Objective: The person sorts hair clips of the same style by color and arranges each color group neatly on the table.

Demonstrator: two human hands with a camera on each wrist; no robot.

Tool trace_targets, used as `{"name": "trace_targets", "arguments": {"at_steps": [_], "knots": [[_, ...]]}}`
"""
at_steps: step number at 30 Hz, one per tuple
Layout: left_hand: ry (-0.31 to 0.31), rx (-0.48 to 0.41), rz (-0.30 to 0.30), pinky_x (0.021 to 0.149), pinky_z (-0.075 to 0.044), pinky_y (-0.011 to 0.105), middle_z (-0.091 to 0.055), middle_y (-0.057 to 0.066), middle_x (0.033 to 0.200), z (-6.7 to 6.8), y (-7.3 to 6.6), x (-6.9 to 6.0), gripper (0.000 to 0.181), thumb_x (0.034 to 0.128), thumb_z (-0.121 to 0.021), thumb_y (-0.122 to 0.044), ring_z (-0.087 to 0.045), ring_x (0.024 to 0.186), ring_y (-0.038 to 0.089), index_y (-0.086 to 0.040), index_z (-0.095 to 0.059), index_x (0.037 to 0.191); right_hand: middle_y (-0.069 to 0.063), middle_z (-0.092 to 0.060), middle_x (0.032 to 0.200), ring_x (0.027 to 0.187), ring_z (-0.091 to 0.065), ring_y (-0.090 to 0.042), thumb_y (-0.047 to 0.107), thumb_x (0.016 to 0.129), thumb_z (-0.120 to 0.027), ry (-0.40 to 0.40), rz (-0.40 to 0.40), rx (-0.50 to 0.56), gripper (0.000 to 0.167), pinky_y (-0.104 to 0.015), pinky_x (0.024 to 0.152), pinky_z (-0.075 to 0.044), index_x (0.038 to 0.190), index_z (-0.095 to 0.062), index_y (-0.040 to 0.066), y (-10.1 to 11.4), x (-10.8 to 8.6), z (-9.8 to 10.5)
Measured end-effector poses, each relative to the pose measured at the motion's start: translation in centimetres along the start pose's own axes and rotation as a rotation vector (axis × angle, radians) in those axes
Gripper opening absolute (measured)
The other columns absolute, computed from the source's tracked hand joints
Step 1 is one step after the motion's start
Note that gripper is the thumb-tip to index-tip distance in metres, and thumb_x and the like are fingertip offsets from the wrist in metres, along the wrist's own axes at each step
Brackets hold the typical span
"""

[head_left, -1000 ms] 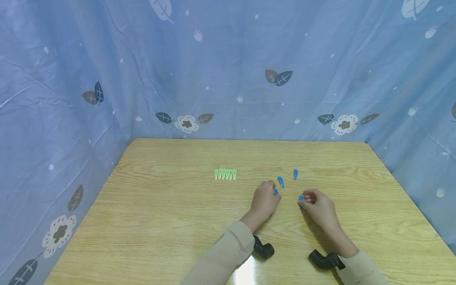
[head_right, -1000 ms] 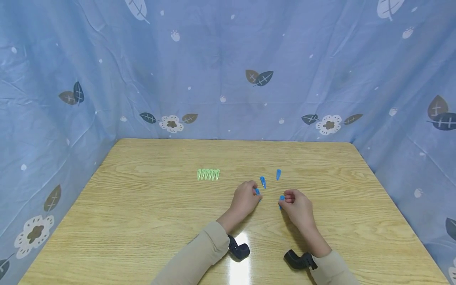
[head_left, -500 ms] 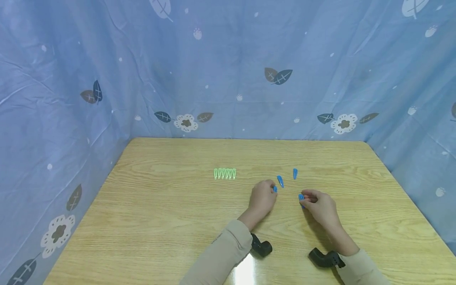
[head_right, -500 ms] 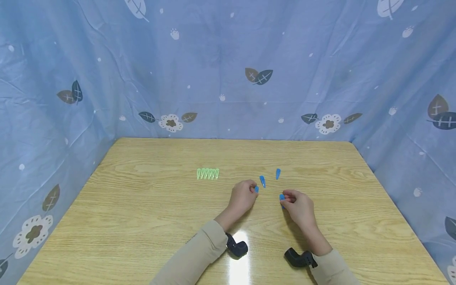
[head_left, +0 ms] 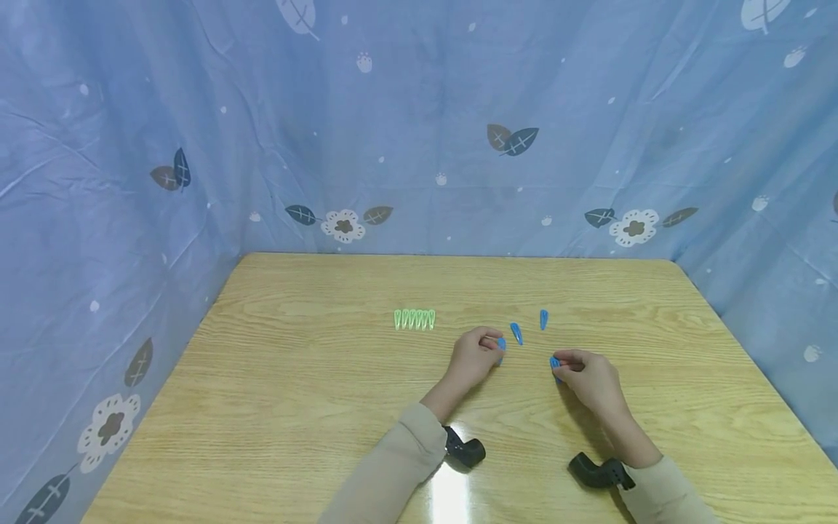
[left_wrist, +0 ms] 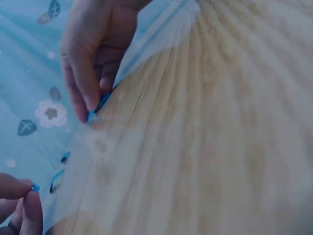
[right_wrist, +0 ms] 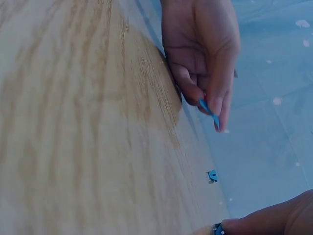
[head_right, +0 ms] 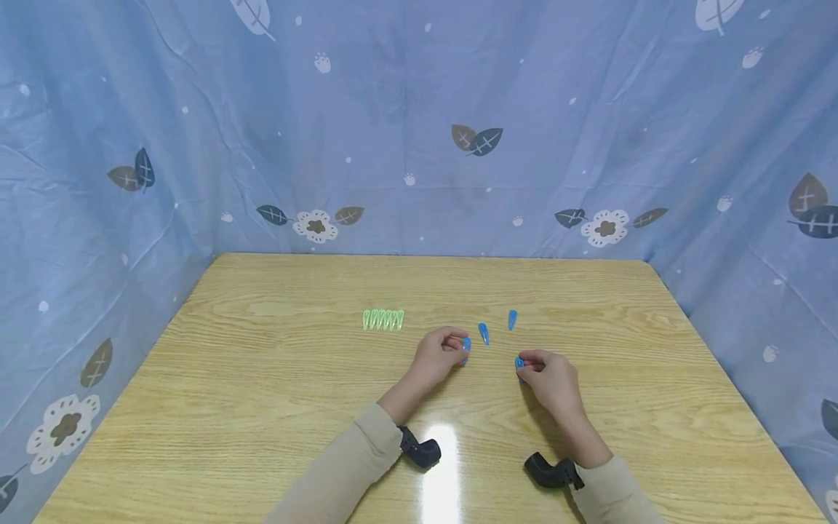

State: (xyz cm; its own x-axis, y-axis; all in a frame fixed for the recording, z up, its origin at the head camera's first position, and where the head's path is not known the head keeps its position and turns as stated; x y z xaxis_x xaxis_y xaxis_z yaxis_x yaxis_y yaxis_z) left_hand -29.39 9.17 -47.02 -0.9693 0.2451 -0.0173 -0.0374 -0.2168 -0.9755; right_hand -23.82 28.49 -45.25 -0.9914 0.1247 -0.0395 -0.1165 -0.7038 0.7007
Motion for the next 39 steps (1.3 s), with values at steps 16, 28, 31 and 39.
{"name": "trace_targets", "arguments": {"at_steps": [16, 28, 31, 39], "knots": [[0.038, -0.077, 0.016, 0.068, -0.057, 0.028, -0.055, 0.006, 0.087, 7.2, 1.9, -1.3, 0.029, 0.085, -0.065, 0.006, -0.057, 0.072, 0.012, 0.003, -0.06, 0.113, -0.016, -0.067, 0.098, 0.089, -0.065, -0.028, 0.009, 0.089, -0.065, 0.032, -0.009, 0.027, 0.031, -0.021, 0.063, -0.049, 0.116, -0.063, -0.008, -0.3, 0.0, -0.2], [-0.074, -0.025, 0.1, 0.072, -0.056, 0.027, -0.056, 0.009, 0.091, 15.1, 4.1, -2.4, 0.028, 0.0884, -0.063, 0.001, -0.059, 0.076, 0.016, 0.002, -0.058, 0.116, -0.016, -0.066, 0.098, 0.091, -0.064, -0.029, 0.007, 0.089, -0.064, 0.026, 0.006, 0.037, 0.031, -0.02, 0.064, -0.048, 0.116, -0.063, -0.009, -0.2, -0.1, -0.2], [-0.106, -0.006, 0.114, 0.071, -0.056, 0.026, -0.058, 0.01, 0.09, 16.4, 4.2, -2.7, 0.028, 0.0883, -0.063, 0.002, -0.061, 0.076, 0.018, 0.002, -0.059, 0.116, -0.017, -0.066, 0.099, 0.091, -0.064, -0.03, 0.007, 0.089, -0.064, 0.024, 0.005, 0.038, 0.031, -0.02, 0.065, -0.048, 0.116, -0.063, -0.009, -0.3, -0.1, -0.2], [-0.15, 0.079, 0.106, 0.063, -0.054, 0.022, -0.06, 0.008, 0.08, 17.6, 3.7, -3.2, 0.026, 0.0863, -0.061, 0.005, -0.062, 0.066, 0.016, 0.006, -0.059, 0.112, -0.016, -0.066, 0.1, 0.092, -0.063, -0.029, 0.008, 0.089, -0.064, 0.031, -0.006, 0.044, 0.032, -0.02, 0.064, -0.048, 0.116, -0.063, -0.008, -0.4, 0.0, -0.3]]}}
Point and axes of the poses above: each hand's wrist, its own x-axis towards the middle knuckle, its own z-axis out of the back of the hand, y = z × x, the point moved 10 cm from there along x, towards the middle knuckle
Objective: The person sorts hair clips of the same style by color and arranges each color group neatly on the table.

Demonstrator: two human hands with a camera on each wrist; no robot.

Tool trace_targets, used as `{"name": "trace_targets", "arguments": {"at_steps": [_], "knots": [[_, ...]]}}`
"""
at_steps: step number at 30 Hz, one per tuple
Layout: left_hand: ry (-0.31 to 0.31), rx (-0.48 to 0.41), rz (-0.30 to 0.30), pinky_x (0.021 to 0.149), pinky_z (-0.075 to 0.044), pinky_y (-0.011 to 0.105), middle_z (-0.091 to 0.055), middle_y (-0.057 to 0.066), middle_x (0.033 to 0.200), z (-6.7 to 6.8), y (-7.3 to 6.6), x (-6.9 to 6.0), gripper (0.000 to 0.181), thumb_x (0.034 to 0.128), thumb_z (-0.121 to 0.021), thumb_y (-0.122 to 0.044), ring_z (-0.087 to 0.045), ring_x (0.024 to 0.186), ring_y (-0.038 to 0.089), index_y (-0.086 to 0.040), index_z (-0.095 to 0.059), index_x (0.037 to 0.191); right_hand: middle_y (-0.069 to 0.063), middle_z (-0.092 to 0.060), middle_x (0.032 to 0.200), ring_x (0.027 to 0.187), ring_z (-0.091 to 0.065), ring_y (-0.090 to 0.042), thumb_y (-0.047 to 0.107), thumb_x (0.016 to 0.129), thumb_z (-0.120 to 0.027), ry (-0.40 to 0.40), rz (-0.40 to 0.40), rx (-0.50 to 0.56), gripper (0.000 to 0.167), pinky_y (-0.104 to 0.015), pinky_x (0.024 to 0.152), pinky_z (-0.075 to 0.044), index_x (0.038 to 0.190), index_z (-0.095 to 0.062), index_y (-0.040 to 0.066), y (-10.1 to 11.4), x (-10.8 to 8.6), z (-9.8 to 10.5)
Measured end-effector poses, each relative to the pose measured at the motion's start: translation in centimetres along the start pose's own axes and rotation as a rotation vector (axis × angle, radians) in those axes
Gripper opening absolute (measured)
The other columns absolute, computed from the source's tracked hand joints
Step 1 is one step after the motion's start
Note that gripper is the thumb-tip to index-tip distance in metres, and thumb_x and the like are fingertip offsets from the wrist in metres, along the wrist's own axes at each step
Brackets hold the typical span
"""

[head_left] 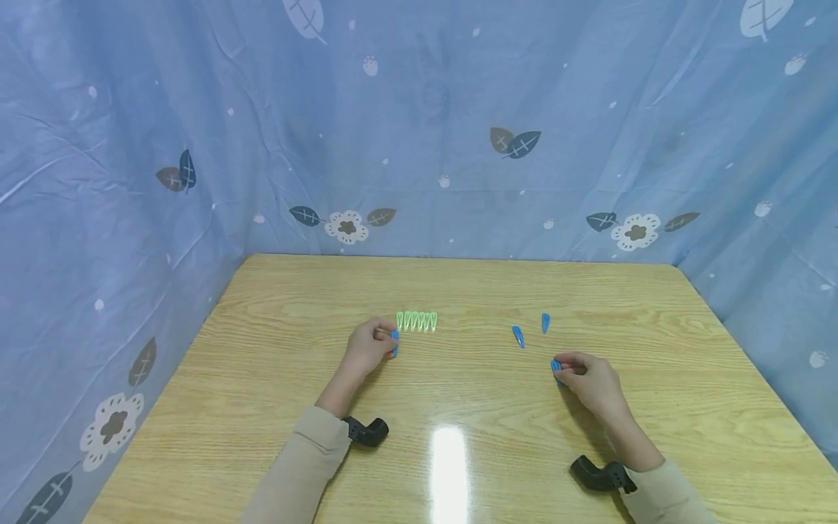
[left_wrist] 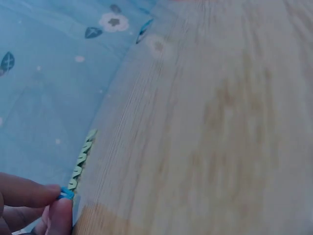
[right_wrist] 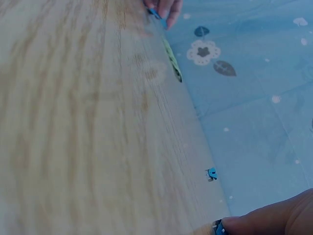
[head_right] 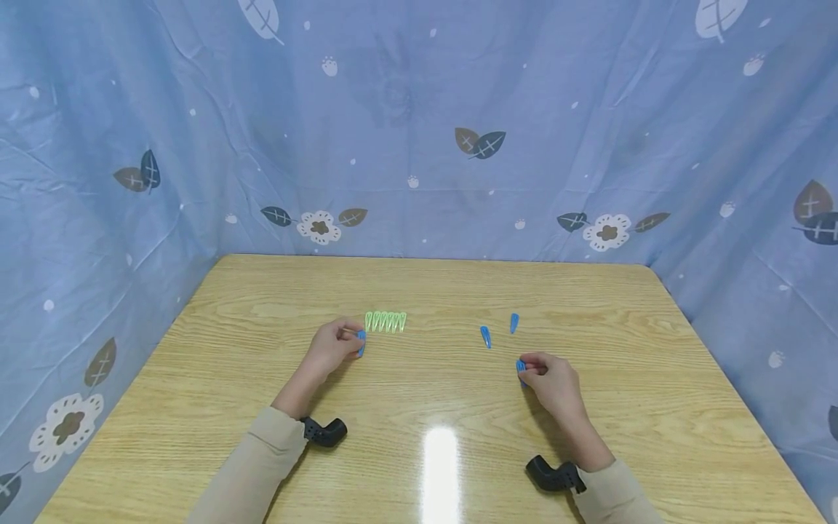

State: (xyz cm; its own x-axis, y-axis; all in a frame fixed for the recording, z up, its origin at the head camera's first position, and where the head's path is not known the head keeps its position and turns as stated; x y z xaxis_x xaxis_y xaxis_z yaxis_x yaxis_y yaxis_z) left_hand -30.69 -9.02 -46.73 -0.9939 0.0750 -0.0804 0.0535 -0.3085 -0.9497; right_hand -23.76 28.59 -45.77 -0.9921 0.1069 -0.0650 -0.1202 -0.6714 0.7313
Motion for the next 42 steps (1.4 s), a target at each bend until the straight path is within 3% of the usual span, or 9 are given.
{"name": "trace_targets", "arguments": {"at_steps": [4, 11, 16, 19, 24, 31, 42], "knots": [[-0.013, 0.078, 0.025, 0.064, -0.054, 0.023, -0.062, 0.009, 0.081, -0.1, 0.2, 0.0, 0.026, 0.0863, -0.063, 0.003, -0.063, 0.066, 0.016, 0.004, -0.061, 0.112, -0.016, -0.066, 0.1, 0.092, -0.063, -0.029, 0.008, 0.089, -0.064, -0.002, -0.001, 0.006, 0.032, -0.02, 0.064, -0.048, 0.116, -0.063, -0.008, 0.0, 0.0, 0.0], [-0.038, 0.272, 0.008, 0.06, -0.05, 0.025, -0.064, 0.007, 0.08, -0.3, -0.5, -0.2, 0.027, 0.0868, -0.063, -0.001, -0.06, 0.065, 0.015, 0.003, -0.063, 0.113, -0.016, -0.065, 0.1, 0.091, -0.062, -0.027, 0.008, 0.089, -0.064, 0.0, -0.014, 0.021, 0.032, -0.02, 0.063, -0.048, 0.117, -0.062, -0.008, -0.2, 0.0, -0.1], [-0.056, 0.295, 0.015, 0.06, -0.051, 0.026, -0.065, 0.008, 0.084, -0.2, -0.8, -0.5, 0.026, 0.0864, -0.065, -0.003, -0.061, 0.067, 0.016, 0.002, -0.065, 0.112, -0.016, -0.065, 0.1, 0.092, -0.062, -0.028, 0.008, 0.089, -0.064, -0.005, -0.008, 0.016, 0.032, -0.02, 0.063, -0.048, 0.117, -0.062, -0.008, -0.3, 0.1, -0.1], [-0.053, 0.296, -0.014, 0.061, -0.052, 0.027, -0.065, 0.008, 0.084, -0.1, -0.8, -0.5, 0.026, 0.0865, -0.066, -0.004, -0.062, 0.068, 0.016, 0.002, -0.065, 0.111, -0.016, -0.065, 0.1, 0.091, -0.062, -0.028, 0.007, 0.089, -0.064, -0.009, -0.003, 0.015, 0.031, -0.019, 0.063, -0.048, 0.117, -0.063, -0.008, -0.3, 0.2, -0.1], [-0.042, 0.345, -0.115, 0.062, -0.048, 0.027, -0.063, 0.003, 0.083, 0.4, -0.8, -0.6, 0.024, 0.0874, -0.069, -0.012, -0.055, 0.072, 0.015, -0.002, -0.067, 0.109, -0.016, -0.065, 0.1, 0.091, -0.062, -0.027, 0.007, 0.089, -0.063, -0.004, -0.005, 0.027, 0.031, -0.019, 0.063, -0.048, 0.116, -0.062, -0.008, -0.4, 0.2, -0.2], [0.019, 0.373, -0.252, 0.067, -0.045, 0.028, -0.059, 0.002, 0.09, 0.6, -0.2, -0.8, 0.028, 0.0872, -0.071, -0.015, -0.05, 0.076, 0.014, -0.008, -0.069, 0.114, -0.016, -0.064, 0.101, 0.091, -0.061, -0.026, 0.007, 0.09, -0.063, -0.002, -0.015, 0.029, 0.032, -0.019, 0.064, -0.048, 0.118, -0.061, -0.008, -0.5, 0.2, -0.2], [0.042, 0.418, -0.269, 0.063, -0.043, 0.026, -0.054, 0.0, 0.085, 0.1, 0.1, -0.8, 0.026, 0.0871, -0.071, -0.017, -0.046, 0.072, 0.014, -0.01, -0.071, 0.113, -0.017, -0.064, 0.103, 0.092, -0.061, -0.026, 0.006, 0.09, -0.063, -0.013, -0.007, 0.033, 0.032, -0.017, 0.064, -0.048, 0.118, -0.061, -0.008, -0.5, 0.2, -0.2]]}}
Point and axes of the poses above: each hand's wrist, its own x-axis towards the middle knuckle, its own z-axis out of the back of the hand, y = z × x, the point moved 10 cm from there along x, towards the middle knuckle
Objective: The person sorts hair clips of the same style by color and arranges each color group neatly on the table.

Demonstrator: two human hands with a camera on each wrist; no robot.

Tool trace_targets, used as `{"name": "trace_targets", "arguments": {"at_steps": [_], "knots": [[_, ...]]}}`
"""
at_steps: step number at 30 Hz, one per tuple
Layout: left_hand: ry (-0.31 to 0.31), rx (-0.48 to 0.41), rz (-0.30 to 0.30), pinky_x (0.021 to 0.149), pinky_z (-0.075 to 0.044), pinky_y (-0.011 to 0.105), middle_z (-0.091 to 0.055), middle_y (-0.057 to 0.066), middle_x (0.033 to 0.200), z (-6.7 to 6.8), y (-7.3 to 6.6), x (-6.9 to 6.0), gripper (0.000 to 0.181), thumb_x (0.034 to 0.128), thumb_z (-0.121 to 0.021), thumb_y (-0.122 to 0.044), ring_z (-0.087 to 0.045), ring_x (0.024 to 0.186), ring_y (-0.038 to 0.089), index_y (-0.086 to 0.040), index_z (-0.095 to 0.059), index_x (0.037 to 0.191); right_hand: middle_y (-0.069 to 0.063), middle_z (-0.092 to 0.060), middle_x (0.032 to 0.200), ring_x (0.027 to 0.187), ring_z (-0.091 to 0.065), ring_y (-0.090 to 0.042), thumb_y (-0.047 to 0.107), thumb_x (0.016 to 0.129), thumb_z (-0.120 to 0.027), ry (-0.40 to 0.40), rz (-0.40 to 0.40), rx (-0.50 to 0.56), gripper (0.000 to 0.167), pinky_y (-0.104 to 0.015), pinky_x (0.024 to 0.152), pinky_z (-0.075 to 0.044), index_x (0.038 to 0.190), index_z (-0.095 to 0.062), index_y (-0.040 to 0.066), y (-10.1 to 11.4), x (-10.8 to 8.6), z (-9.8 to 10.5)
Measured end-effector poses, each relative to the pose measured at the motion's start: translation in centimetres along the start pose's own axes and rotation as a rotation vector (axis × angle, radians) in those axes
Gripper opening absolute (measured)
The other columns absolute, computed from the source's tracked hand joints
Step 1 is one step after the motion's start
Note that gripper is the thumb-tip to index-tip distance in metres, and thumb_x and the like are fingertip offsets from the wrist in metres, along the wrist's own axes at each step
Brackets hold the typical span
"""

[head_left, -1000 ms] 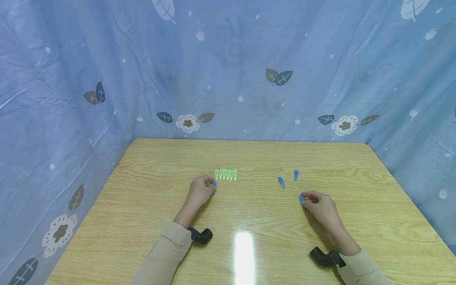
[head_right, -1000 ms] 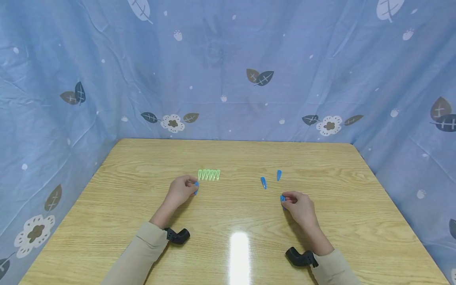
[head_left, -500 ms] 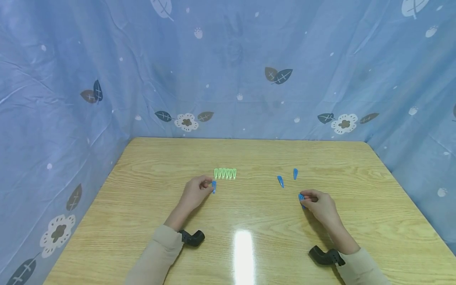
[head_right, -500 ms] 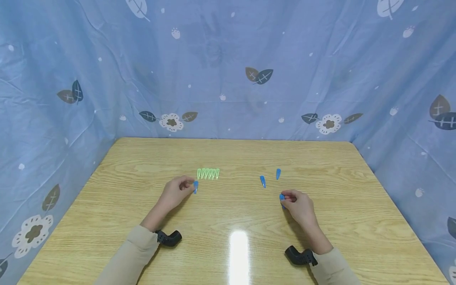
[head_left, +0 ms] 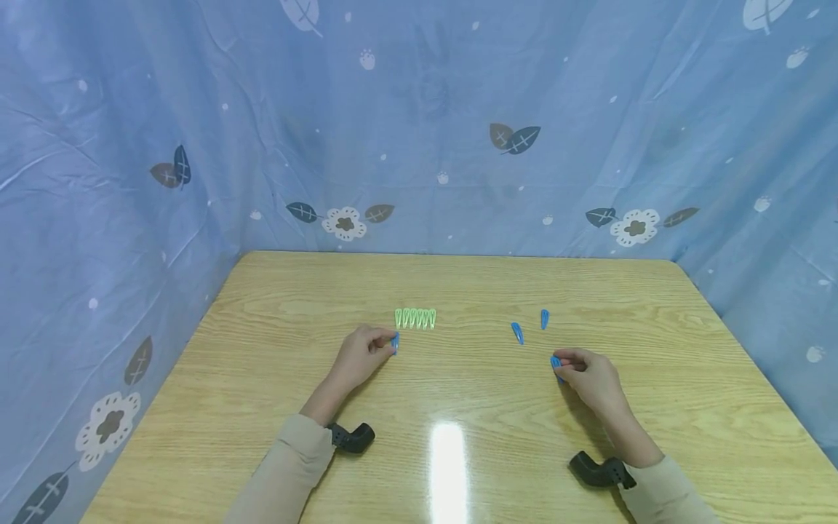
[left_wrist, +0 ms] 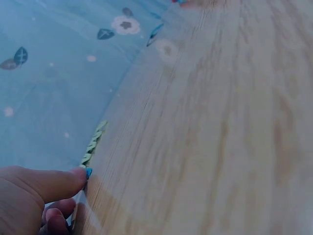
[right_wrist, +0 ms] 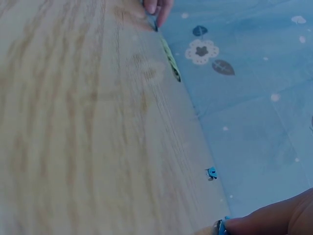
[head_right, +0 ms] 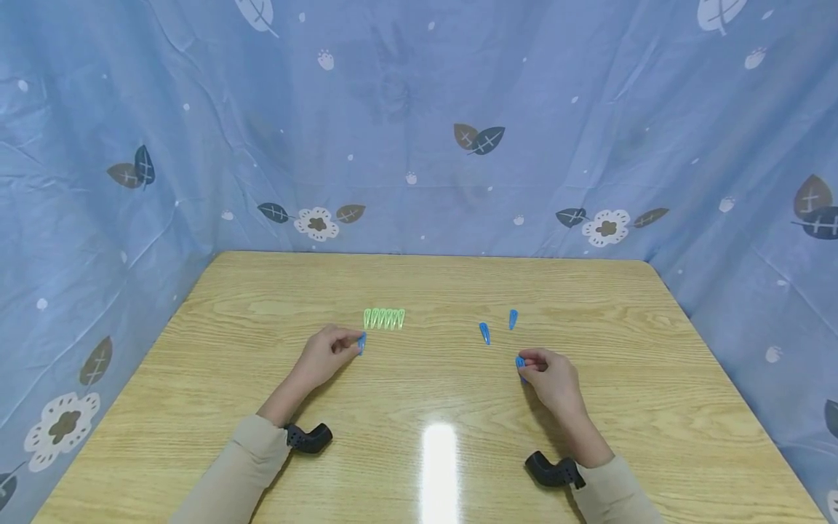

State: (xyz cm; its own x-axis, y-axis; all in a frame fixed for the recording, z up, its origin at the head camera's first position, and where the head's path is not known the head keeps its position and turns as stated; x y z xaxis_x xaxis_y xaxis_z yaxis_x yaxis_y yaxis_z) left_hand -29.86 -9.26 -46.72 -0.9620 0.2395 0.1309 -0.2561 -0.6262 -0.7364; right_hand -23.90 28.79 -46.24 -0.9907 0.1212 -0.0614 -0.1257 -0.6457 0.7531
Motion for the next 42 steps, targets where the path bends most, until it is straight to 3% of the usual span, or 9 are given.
{"name": "trace_targets", "arguments": {"at_steps": [9, 15, 20, 35, 42], "knots": [[-0.01, 0.001, 0.007, 0.06, -0.041, 0.025, -0.052, -0.002, 0.082, 0.0, 0.0, 0.0, 0.026, 0.087, -0.071, -0.016, -0.044, 0.07, 0.013, -0.01, -0.071, 0.112, -0.017, -0.062, 0.106, 0.084, -0.057, -0.011, 0.007, 0.092, -0.06, 0.027, -0.029, 0.09, 0.034, -0.019, 0.064, -0.049, 0.122, -0.059, -0.008, -0.3, 0.1, 0.0], [-0.004, -0.006, 0.007, 0.06, -0.04, 0.024, -0.05, -0.002, 0.082, 0.0, -0.1, -0.1, 0.026, 0.0872, -0.071, -0.017, -0.044, 0.07, 0.013, -0.01, -0.07, 0.113, -0.018, -0.06, 0.114, 0.094, -0.056, -0.012, 0.012, 0.094, -0.059, 0.053, -0.007, 0.131, 0.038, -0.017, 0.071, -0.048, 0.127, -0.056, -0.005, 1.0, -0.2, -0.1], [-0.013, -0.003, -0.002, 0.06, -0.041, 0.024, -0.05, -0.002, 0.081, 0.0, 0.0, -0.2, 0.026, 0.087, -0.071, -0.016, -0.044, 0.07, 0.013, -0.01, -0.07, 0.112, -0.017, -0.061, 0.111, 0.094, -0.058, -0.014, 0.011, 0.094, -0.059, 0.074, 0.044, 0.163, 0.035, -0.018, 0.072, -0.049, 0.125, -0.058, -0.004, 2.7, 0.1, -1.2], [-0.018, -0.001, -0.005, 0.059, -0.04, 0.024, -0.05, -0.002, 0.081, 0.0, 0.1, -0.1, 0.026, 0.0869, -0.071, -0.016, -0.044, 0.069, 0.013, -0.01, -0.07, 0.112, -0.013, -0.059, 0.101, 0.088, -0.057, -0.016, 0.003, 0.089, -0.062, 0.225, 0.124, 0.448, 0.032, -0.021, 0.075, -0.052, 0.12, -0.06, -0.008, 9.1, 2.2, -9.0], [-0.02, 0.006, -0.004, 0.06, -0.041, 0.023, -0.051, -0.003, 0.082, -0.2, 0.3, 0.0, 0.027, 0.087, -0.071, -0.018, -0.045, 0.069, 0.012, -0.012, -0.07, 0.113, -0.01, -0.058, 0.095, 0.082, -0.058, -0.015, -0.004, 0.086, -0.063, 0.265, 0.049, 0.606, 0.029, -0.026, 0.073, -0.055, 0.114, -0.061, -0.009, 11.2, 3.1, -13.6]]}}
Point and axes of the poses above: each hand's wrist, its own x-axis towards the middle knuckle, its own z-axis out of the back of the hand, y = z × x, the point moved 10 cm from there along x, towards the middle knuckle
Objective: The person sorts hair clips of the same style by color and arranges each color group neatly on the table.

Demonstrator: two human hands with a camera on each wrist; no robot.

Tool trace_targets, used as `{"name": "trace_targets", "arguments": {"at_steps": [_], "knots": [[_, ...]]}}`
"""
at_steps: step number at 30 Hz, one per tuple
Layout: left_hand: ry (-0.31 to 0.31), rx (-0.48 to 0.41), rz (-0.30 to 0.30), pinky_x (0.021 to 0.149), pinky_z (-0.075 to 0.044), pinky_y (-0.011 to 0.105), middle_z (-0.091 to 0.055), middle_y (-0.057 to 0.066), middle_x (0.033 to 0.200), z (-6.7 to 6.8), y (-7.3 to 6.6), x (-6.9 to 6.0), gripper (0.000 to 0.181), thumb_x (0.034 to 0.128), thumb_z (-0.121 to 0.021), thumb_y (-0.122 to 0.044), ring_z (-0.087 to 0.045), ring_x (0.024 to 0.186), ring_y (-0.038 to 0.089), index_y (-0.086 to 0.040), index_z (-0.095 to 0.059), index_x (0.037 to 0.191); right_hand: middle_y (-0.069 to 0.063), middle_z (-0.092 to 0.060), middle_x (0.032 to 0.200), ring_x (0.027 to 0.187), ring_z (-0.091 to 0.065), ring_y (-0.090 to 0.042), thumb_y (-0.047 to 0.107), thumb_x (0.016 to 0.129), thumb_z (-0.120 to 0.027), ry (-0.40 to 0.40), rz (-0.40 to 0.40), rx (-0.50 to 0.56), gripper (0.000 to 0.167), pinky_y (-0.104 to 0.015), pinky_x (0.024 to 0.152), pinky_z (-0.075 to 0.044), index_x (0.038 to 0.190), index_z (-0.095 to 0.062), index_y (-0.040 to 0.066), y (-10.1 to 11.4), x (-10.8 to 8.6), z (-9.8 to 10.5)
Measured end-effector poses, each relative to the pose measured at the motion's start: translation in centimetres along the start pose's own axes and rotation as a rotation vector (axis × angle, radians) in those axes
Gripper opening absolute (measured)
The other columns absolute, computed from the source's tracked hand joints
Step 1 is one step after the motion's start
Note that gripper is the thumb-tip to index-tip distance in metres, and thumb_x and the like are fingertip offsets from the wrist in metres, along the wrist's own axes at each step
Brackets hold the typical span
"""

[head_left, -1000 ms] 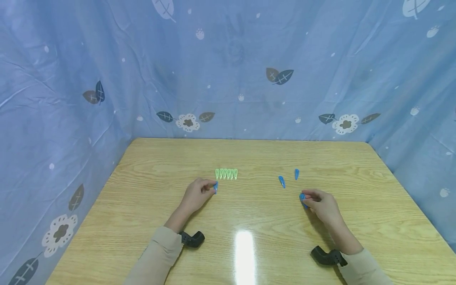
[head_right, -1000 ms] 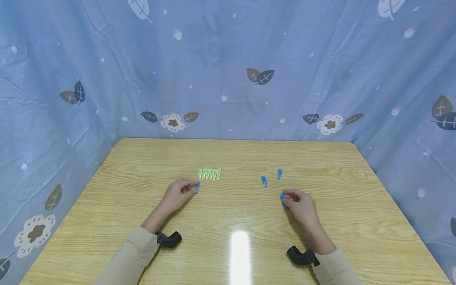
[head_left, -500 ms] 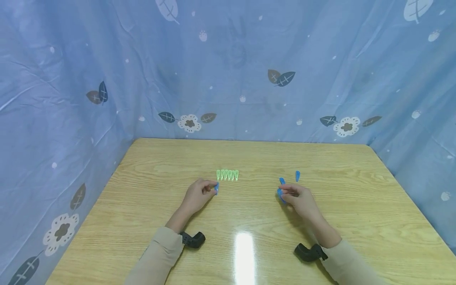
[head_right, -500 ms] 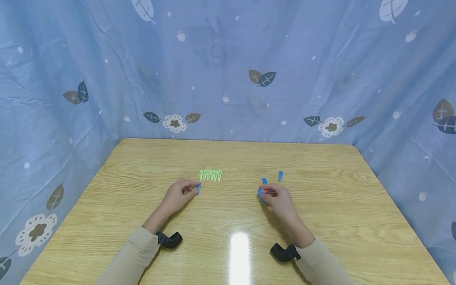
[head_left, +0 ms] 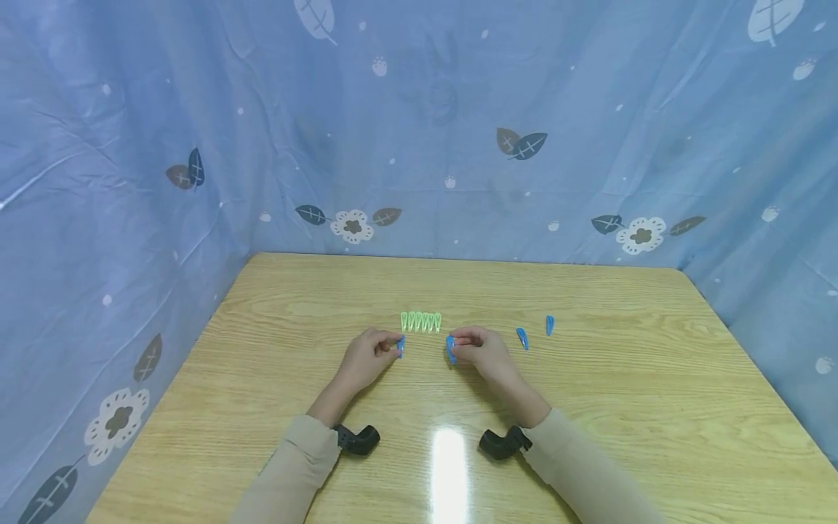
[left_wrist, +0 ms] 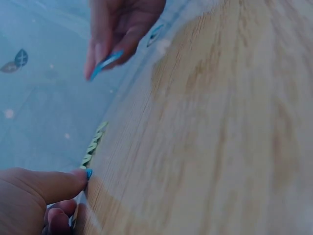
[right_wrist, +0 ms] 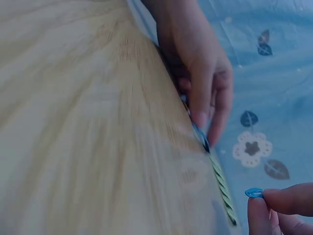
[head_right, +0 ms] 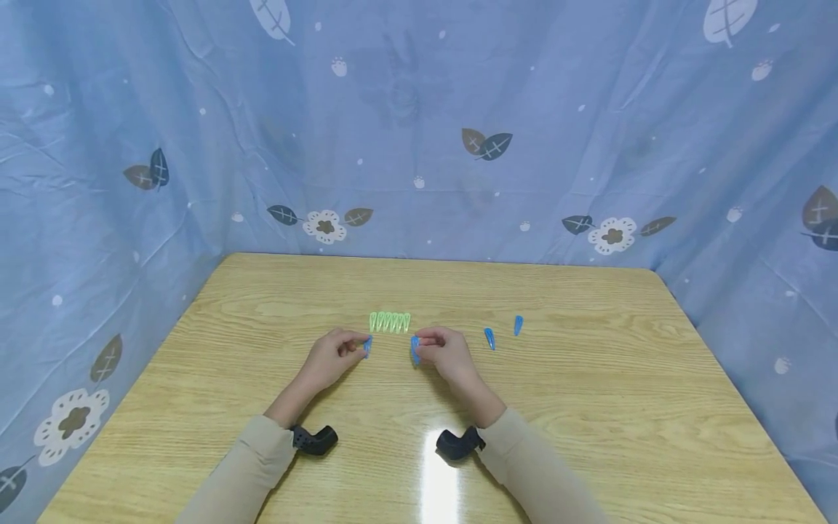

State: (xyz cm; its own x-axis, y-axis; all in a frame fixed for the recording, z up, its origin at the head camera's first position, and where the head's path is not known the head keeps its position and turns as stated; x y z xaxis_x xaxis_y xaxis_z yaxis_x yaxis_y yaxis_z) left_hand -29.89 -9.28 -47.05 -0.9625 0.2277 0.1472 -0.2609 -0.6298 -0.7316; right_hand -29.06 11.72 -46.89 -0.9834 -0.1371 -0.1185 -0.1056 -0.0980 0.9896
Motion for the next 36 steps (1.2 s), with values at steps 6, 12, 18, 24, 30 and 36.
{"name": "trace_targets", "arguments": {"at_steps": [6, 12, 18, 24, 30, 36], "knots": [[0.005, -0.003, 0.006, 0.06, -0.041, 0.024, -0.052, -0.003, 0.082, -0.1, -0.2, 0.2, 0.027, 0.0869, -0.071, -0.018, -0.045, 0.069, 0.012, -0.012, -0.07, 0.113, -0.012, -0.06, 0.094, 0.082, -0.059, -0.015, -0.005, 0.085, -0.064, -0.029, -0.02, 0.025, 0.025, -0.027, 0.074, -0.055, 0.11, -0.064, -0.007, -0.4, 1.0, -2.5], [0.01, -0.005, 0.012, 0.061, -0.041, 0.025, -0.053, -0.003, 0.083, 0.0, -0.4, 0.1, 0.026, 0.0875, -0.071, -0.018, -0.046, 0.07, 0.012, -0.012, -0.07, 0.113, -0.014, -0.061, 0.095, 0.082, -0.061, -0.017, -0.006, 0.085, -0.063, -0.028, -0.007, 0.025, 0.025, -0.029, 0.075, -0.056, 0.11, -0.063, -0.009, -0.4, 1.9, -4.6], [0.005, -0.011, 0.015, 0.06, -0.042, 0.025, -0.053, -0.002, 0.082, 0.1, -0.3, 0.0, 0.026, 0.0867, -0.072, -0.017, -0.046, 0.07, 0.012, -0.012, -0.071, 0.112, -0.014, -0.064, 0.092, 0.081, -0.061, -0.017, -0.005, 0.082, -0.065, -0.068, 0.061, -0.111, 0.023, -0.025, 0.071, -0.056, 0.105, -0.066, -0.007, 0.3, 2.6, -5.9], [-0.015, 0.001, -0.001, 0.059, -0.041, 0.024, -0.054, -0.003, 0.082, 0.4, -0.4, -0.1, 0.026, 0.0861, -0.072, -0.018, -0.045, 0.068, 0.012, -0.012, -0.071, 0.112, -0.009, -0.065, 0.086, 0.076, -0.061, -0.017, -0.003, 0.079, -0.066, -0.116, 0.129, -0.321, 0.022, -0.024, 0.062, -0.052, 0.101, -0.068, -0.003, 1.2, 2.8, -6.5], [-0.022, 0.002, -0.005, 0.058, -0.04, 0.024, -0.052, -0.003, 0.079, 0.5, -0.6, -0.2, 0.026, 0.0854, -0.073, -0.017, -0.045, 0.067, 0.012, -0.011, -0.071, 0.111, -0.007, -0.064, 0.082, 0.073, -0.06, -0.016, -0.003, 0.078, -0.066, -0.137, 0.16, -0.448, 0.02, -0.024, 0.062, -0.052, 0.098, -0.068, -0.004, 2.1, 2.5, -7.0], [-0.028, 0.011, -0.014, 0.059, -0.04, 0.024, -0.052, -0.003, 0.079, 0.4, -0.7, -0.1, 0.025, 0.0854, -0.073, -0.016, -0.044, 0.068, 0.012, -0.01, -0.071, 0.11, -0.007, -0.063, 0.078, 0.067, -0.058, -0.014, -0.004, 0.078, -0.065, -0.141, 0.191, -0.49, 0.017, -0.02, 0.055, -0.049, 0.095, -0.067, -0.005, 2.7, 2.3, -7.3]]}}
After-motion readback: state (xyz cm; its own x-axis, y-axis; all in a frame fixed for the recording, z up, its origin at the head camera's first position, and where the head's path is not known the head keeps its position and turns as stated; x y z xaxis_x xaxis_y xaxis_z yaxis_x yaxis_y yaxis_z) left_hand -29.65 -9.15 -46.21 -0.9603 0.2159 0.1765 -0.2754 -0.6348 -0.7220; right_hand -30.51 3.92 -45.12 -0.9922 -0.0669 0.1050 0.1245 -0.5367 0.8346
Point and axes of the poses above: each hand's wrist, its own x-axis towards the middle knuckle, its own z-axis out of the back of the hand, y = z × x, the point moved 10 cm from there along x, towards the middle knuckle
